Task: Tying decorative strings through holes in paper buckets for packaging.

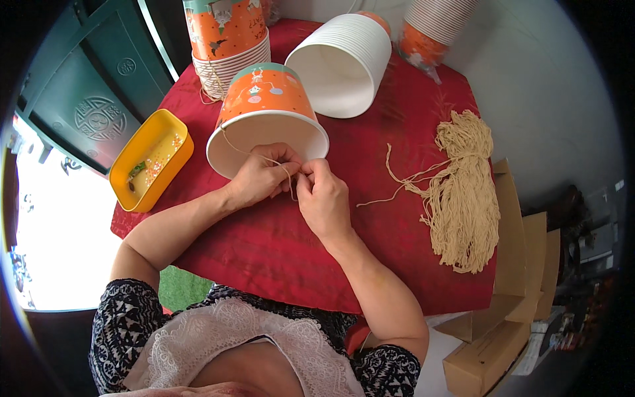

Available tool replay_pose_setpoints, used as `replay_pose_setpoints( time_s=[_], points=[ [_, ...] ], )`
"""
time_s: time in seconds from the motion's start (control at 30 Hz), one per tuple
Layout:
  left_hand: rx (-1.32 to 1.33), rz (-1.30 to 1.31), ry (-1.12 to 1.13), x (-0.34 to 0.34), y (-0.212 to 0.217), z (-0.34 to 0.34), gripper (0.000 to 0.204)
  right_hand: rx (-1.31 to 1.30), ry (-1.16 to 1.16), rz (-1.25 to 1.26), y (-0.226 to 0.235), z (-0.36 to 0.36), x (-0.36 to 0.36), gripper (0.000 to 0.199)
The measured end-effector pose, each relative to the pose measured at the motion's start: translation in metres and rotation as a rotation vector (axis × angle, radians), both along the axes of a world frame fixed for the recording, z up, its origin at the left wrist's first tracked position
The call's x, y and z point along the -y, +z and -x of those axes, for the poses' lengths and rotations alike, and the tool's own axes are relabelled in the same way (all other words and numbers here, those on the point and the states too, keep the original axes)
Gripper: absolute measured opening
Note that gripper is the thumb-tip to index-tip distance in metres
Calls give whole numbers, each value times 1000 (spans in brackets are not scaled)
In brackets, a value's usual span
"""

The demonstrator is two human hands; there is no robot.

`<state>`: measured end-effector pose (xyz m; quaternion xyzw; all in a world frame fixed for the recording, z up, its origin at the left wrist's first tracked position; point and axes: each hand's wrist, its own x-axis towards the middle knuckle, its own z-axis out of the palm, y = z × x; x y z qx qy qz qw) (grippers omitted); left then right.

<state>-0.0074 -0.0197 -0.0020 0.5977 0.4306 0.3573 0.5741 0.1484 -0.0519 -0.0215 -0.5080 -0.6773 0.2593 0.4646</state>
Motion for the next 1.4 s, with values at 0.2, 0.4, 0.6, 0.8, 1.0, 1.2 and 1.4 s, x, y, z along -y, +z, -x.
replay_pose_setpoints(
  time_s=[0.2, 0.4, 0.6, 0.8, 1.0, 1.2, 1.4],
  points=[
    [17, -12, 20, 0, -3, -3, 12, 134, -76, -141, -7, 0, -3, 6],
    [58, -40, 15, 2, -6, -3, 14, 88, -76, -169, -7, -1, -8, 6],
    [-166, -354, 92, 2, -12, -1, 14, 114, -87, -109, -4, 0, -6, 7],
    [-296, -490, 142, 5, -11, 0, 9, 92, -78, -132, -7, -5, -7, 8],
    [-247, -602, 133, 2, -21, 1, 8, 113, -41, -149, -3, 1, -4, 7],
    [-250, -613, 119, 2, -21, 0, 4, 96, -66, -138, -8, 0, -7, 6],
    [-218, -533, 110, 4, -17, 1, 4, 159, -79, -143, -8, 0, -7, 6]
  ],
)
